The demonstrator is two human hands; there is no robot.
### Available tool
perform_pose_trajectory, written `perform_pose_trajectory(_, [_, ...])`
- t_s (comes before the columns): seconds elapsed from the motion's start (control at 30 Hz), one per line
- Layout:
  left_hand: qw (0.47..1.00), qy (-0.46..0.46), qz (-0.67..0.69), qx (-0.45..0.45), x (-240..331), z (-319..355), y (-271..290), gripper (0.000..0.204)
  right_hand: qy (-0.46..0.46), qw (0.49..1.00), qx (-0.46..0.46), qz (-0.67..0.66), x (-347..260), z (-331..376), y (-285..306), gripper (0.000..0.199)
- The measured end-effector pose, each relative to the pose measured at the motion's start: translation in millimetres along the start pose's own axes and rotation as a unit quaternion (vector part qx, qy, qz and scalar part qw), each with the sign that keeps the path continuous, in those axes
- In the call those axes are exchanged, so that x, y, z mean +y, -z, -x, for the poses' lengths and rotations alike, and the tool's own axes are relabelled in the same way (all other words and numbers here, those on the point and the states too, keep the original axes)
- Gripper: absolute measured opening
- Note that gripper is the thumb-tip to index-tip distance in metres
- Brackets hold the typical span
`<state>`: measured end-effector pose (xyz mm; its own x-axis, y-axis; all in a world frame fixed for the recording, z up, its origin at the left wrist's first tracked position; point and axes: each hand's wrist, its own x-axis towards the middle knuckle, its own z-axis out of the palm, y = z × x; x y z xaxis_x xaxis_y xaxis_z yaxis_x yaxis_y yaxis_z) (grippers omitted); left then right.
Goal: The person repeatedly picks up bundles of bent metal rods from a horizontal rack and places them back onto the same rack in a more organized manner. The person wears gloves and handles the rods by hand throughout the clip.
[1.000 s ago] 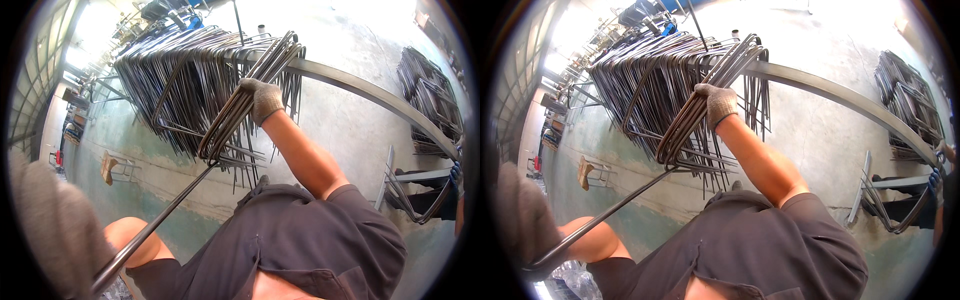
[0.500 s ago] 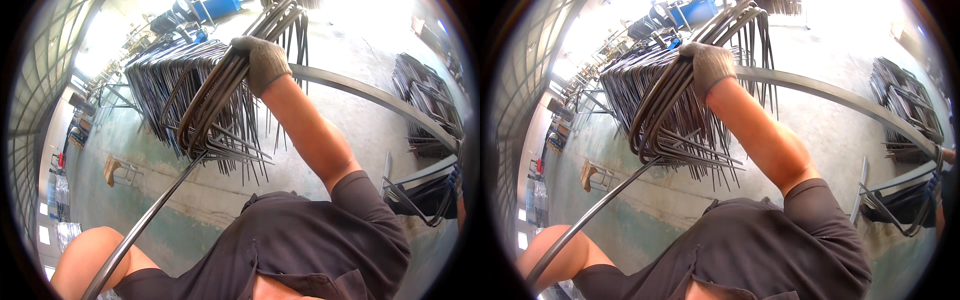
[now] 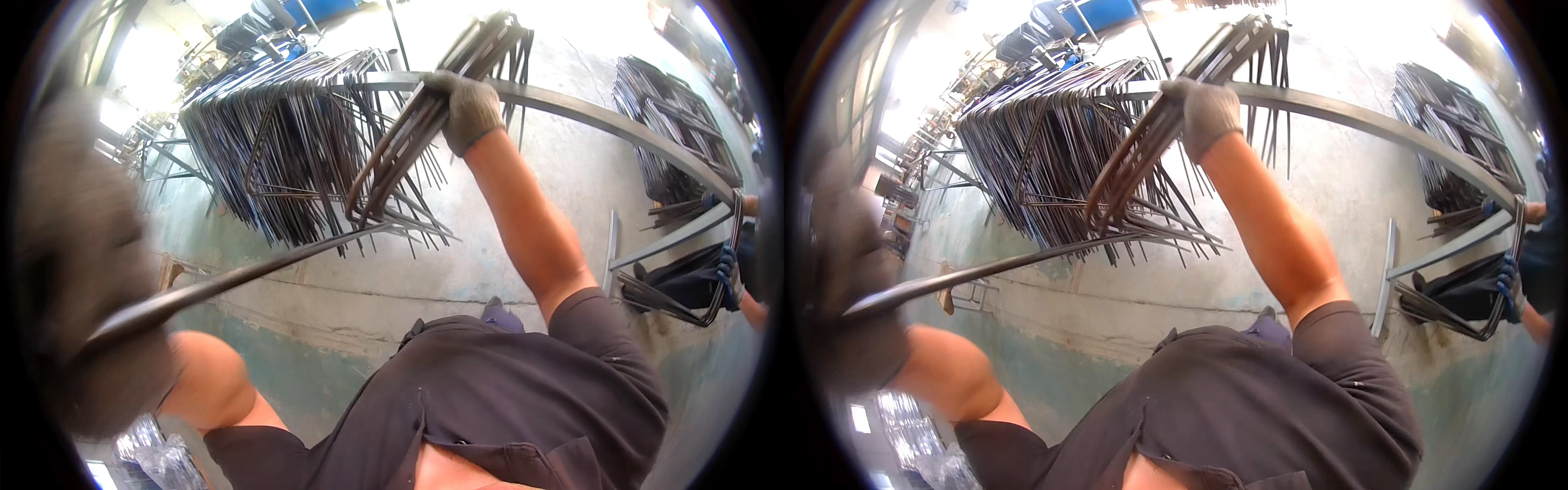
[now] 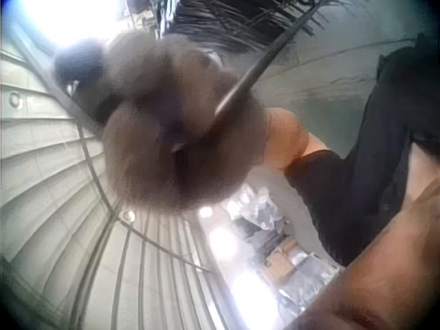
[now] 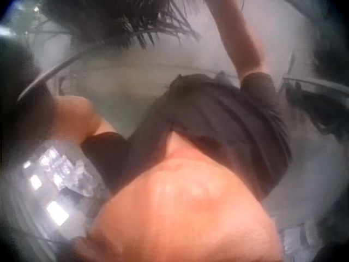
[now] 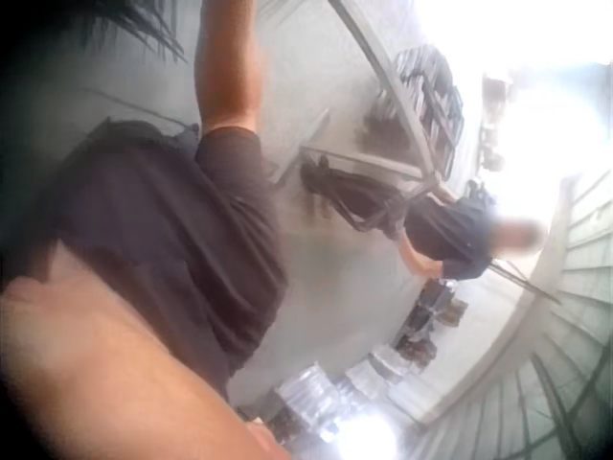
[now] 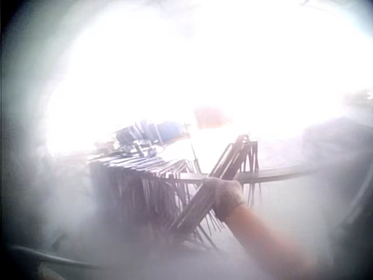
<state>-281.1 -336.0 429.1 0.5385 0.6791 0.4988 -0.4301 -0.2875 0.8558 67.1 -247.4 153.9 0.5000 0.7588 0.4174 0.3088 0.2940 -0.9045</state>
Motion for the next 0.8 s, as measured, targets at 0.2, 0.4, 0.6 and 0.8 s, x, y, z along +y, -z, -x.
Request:
perform_pose_trajectory(0.2, [0.975,0.22,-0.033,0.019,-199.0,2.8,-51.4,0.014,-0.337,0.853,0.128,-0.378,93.2,14.5,36.1,0.017])
perform_pose_trajectory(0.4, [0.921,0.382,0.018,0.073,-316.7,43.9,-73.7,0.028,-0.343,0.887,0.104,-0.292,121.3,37.3,60.8,0.015])
perform_pose_trajectory(0.6, [0.884,0.424,0.174,0.096,-345.2,55.1,-90.3,0.022,-0.341,0.905,0.077,-0.244,102.2,84.5,106.1,0.031])
perform_pose_trajectory(0.8, [0.879,0.448,0.158,0.03,-380.4,59.3,-101.9,0.028,-0.356,0.912,0.139,-0.149,117.1,150.9,116.2,0.056])
